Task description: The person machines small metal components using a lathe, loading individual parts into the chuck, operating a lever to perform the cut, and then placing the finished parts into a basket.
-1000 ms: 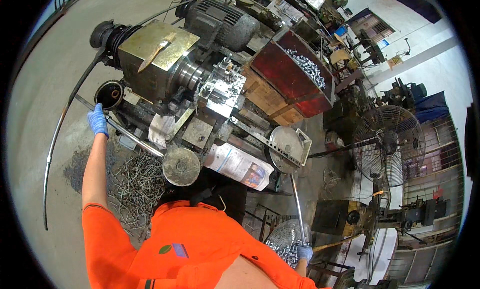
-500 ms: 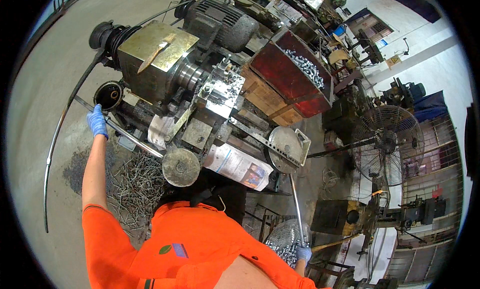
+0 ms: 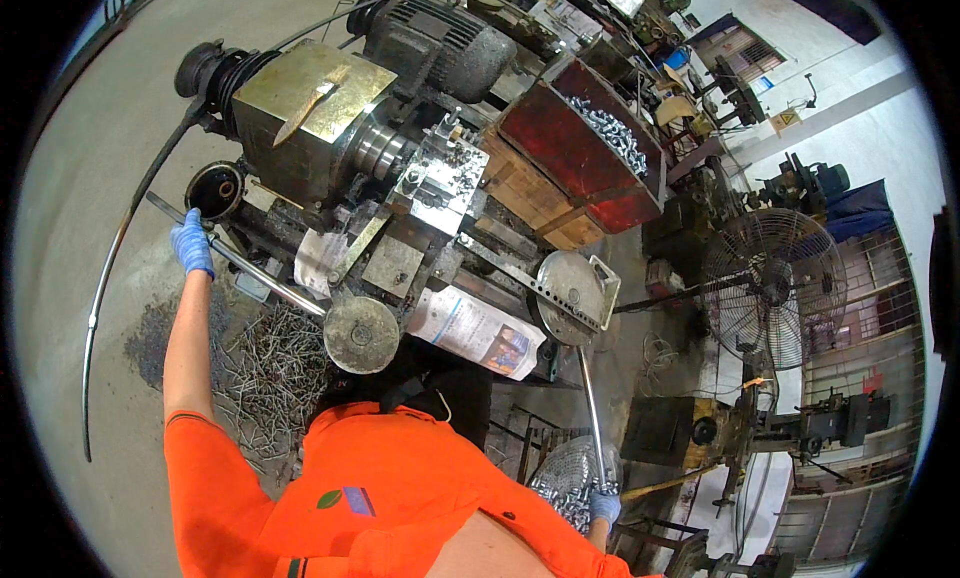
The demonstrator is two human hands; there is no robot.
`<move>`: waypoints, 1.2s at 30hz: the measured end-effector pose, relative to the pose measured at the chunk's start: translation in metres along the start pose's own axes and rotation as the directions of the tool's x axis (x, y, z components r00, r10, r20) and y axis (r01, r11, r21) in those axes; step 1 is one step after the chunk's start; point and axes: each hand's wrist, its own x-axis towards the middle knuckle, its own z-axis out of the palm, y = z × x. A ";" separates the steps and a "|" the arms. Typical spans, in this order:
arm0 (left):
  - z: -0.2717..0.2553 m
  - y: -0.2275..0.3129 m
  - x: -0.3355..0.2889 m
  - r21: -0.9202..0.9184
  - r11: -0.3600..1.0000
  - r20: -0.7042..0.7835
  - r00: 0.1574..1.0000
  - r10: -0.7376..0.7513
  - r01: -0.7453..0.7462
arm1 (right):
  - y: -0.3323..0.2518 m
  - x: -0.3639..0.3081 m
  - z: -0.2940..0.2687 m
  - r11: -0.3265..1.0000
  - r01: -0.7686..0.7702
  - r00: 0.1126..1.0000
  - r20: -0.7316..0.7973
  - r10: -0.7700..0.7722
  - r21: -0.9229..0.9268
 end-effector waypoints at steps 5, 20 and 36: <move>0.000 0.008 -0.006 -0.010 1.000 -0.008 1.000 0.000 0.000 | -0.020 -0.030 -0.030 0.999 -0.050 0.999 -0.004 0.050 0.015; 0.001 -0.005 0.003 -0.162 0.987 0.035 0.999 0.007 -0.002 | -0.023 -0.035 -0.033 0.996 -0.002 0.995 0.098 0.011 -0.084; -0.009 0.011 -0.008 -0.186 0.982 0.013 0.999 0.035 -0.032 | -0.028 -0.040 -0.027 0.997 -0.067 0.995 0.069 0.066 0.025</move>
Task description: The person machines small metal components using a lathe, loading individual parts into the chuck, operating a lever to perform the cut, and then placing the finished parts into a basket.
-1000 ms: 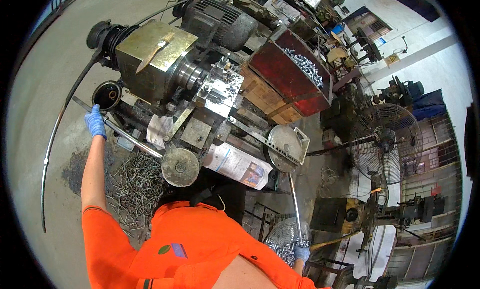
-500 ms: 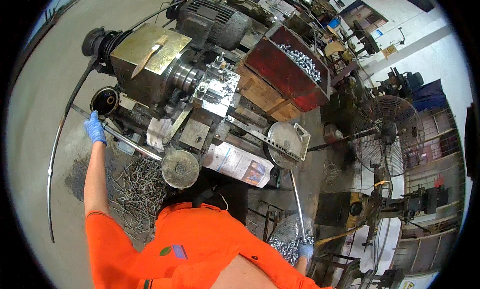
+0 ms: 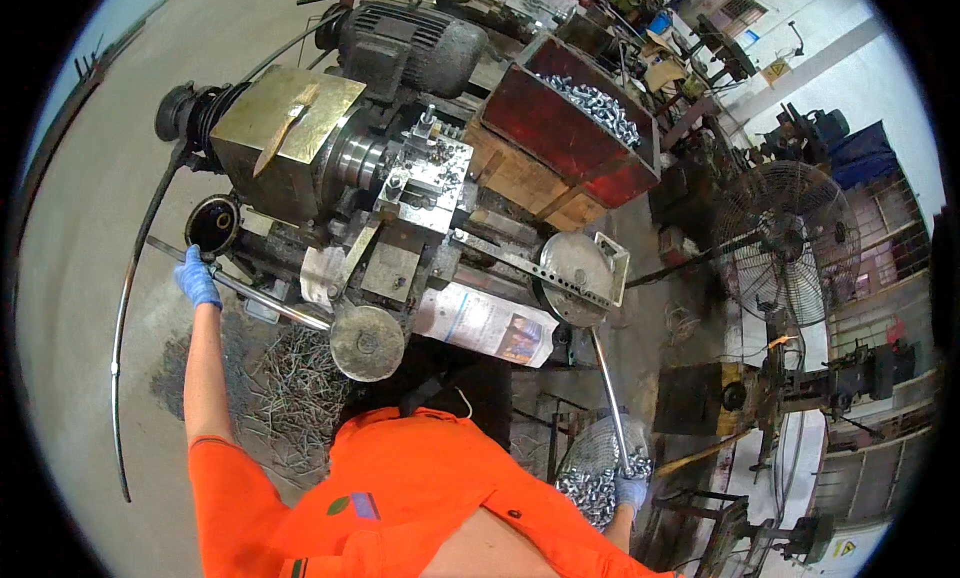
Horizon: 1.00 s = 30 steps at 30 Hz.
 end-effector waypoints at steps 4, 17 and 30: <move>0.016 -0.004 0.000 0.007 1.000 0.016 1.000 -0.023 0.023 | 0.047 0.034 0.051 0.993 0.103 0.974 -0.195 -0.112 -0.056; 0.010 0.001 -0.001 -0.057 0.998 0.026 0.999 -0.039 0.040 | 0.026 0.010 0.026 0.988 -0.038 0.999 -0.033 0.034 -0.147; 0.009 0.000 -0.004 -0.011 1.000 0.011 1.000 -0.014 0.014 | -0.013 -0.029 -0.017 0.998 -0.064 0.997 0.034 0.064 0.027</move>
